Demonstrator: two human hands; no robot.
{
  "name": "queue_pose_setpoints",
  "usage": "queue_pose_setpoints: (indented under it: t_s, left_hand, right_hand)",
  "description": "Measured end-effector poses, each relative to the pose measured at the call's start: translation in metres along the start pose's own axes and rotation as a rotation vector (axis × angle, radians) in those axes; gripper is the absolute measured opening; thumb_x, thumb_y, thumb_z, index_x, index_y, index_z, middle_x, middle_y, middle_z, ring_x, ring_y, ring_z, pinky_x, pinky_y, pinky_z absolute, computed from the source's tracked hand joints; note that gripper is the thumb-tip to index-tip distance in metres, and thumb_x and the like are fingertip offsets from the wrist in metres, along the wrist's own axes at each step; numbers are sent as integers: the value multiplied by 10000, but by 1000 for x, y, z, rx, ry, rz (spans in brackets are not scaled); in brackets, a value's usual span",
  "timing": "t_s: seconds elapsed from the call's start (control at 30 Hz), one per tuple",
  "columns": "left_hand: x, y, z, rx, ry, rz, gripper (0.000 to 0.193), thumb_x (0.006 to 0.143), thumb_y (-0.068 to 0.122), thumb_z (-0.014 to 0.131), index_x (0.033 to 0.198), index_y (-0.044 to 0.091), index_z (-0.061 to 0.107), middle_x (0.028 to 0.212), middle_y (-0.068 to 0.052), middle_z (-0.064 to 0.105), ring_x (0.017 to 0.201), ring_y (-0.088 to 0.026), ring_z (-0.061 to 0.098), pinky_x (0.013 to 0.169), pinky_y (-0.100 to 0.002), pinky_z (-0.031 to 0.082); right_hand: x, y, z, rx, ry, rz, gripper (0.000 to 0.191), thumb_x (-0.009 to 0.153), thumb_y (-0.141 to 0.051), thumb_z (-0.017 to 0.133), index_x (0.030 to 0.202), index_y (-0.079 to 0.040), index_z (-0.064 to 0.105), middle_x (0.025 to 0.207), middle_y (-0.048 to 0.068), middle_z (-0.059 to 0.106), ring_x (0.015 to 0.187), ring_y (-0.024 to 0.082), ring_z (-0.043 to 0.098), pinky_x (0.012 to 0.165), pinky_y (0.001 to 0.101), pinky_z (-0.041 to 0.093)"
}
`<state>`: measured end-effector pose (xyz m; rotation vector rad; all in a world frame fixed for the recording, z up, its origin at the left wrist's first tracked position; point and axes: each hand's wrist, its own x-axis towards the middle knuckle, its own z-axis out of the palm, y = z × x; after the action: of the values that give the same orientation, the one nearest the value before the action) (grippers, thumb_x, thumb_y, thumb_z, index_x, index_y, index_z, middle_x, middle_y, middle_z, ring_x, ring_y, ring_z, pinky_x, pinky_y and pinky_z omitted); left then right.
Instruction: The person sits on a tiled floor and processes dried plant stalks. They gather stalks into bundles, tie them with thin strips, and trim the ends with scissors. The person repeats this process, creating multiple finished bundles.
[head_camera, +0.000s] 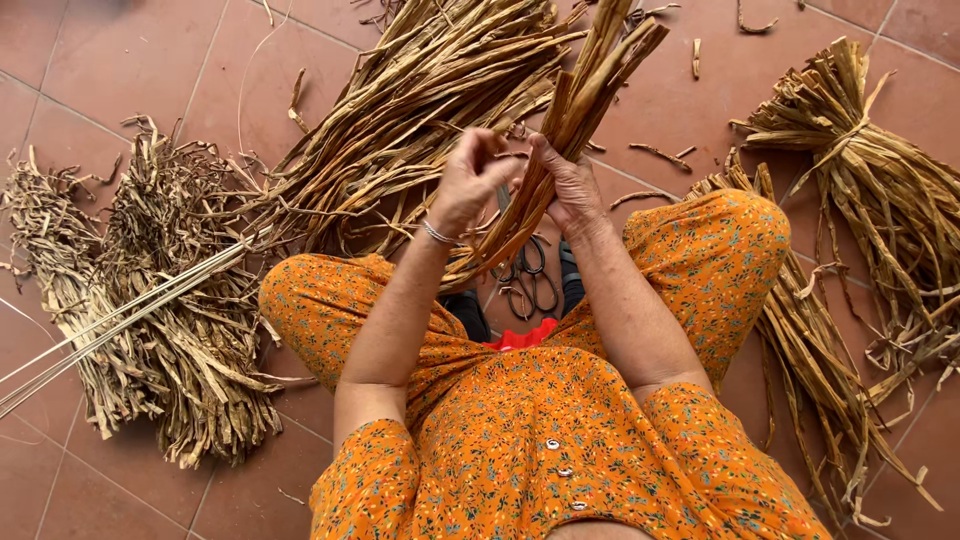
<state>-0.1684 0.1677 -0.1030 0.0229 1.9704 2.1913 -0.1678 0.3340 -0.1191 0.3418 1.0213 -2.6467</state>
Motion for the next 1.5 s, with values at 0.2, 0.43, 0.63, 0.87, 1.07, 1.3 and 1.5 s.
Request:
queue_pose_setpoints:
  t_s: [0.2, 0.43, 0.63, 0.87, 1.07, 1.3, 1.5]
  left_hand:
    - [-4, -20, 23, 165, 3, 75, 189, 972, 132, 759, 1098, 89, 624, 956, 16, 681, 841, -61, 643, 758, -238, 603]
    - [-1, -14, 17, -269, 111, -184, 127, 1045, 228, 587, 1067, 105, 565, 916, -48, 722, 735, -119, 663, 635, -262, 578]
    - [13, 4, 0, -302, 141, 66, 216, 1080, 303, 616, 1206, 147, 534, 868, -34, 647, 714, -117, 619, 613, -297, 549]
    - [40, 10, 19, -85, 108, 83, 357, 1001, 282, 753, 1254, 55, 642, 1034, -45, 733, 931, -136, 720, 838, -330, 665]
    - [37, 4, 1, -362, 78, 10, 302, 985, 300, 668, 1207, 114, 586, 921, -32, 708, 740, -171, 719, 666, -352, 648]
    - [4, -2, -13, -175, -35, -35, 214, 1042, 170, 635, 1234, 84, 590, 1014, -32, 716, 876, -131, 711, 719, -285, 632]
    - [-7, -16, 12, -135, -38, -26, 301, 897, 153, 762, 1184, 116, 679, 1011, -23, 715, 904, -120, 711, 820, -274, 645]
  right_hand:
    - [-7, -1, 12, 47, -6, -23, 447, 839, -378, 846, 1125, -63, 709, 955, 30, 720, 943, 167, 719, 851, 347, 637]
    - [-8, -6, 11, -45, -39, -37, 452, 846, -423, 780, 1188, -145, 682, 934, 11, 712, 900, 144, 715, 798, 363, 644]
    - [-8, 5, 2, -271, -111, -24, 393, 976, -450, 731, 1038, -76, 627, 858, 47, 702, 800, 188, 723, 732, 381, 653]
    - [-8, 17, 3, -443, -155, 4, 428, 882, -435, 796, 1139, -117, 668, 953, 16, 717, 866, 130, 694, 785, 339, 624]
    - [-4, 16, -7, -269, -88, 52, 452, 910, -458, 707, 1154, -78, 681, 1019, 33, 735, 1054, 182, 721, 866, 409, 671]
    - [5, 8, -18, 24, -287, 56, 462, 1024, -402, 626, 1318, -47, 664, 1248, 108, 706, 1177, 216, 683, 970, 419, 622]
    - [5, 15, -17, 42, -211, 118, 399, 1029, -328, 643, 1344, -84, 637, 1238, 103, 694, 1147, 217, 687, 966, 403, 624]
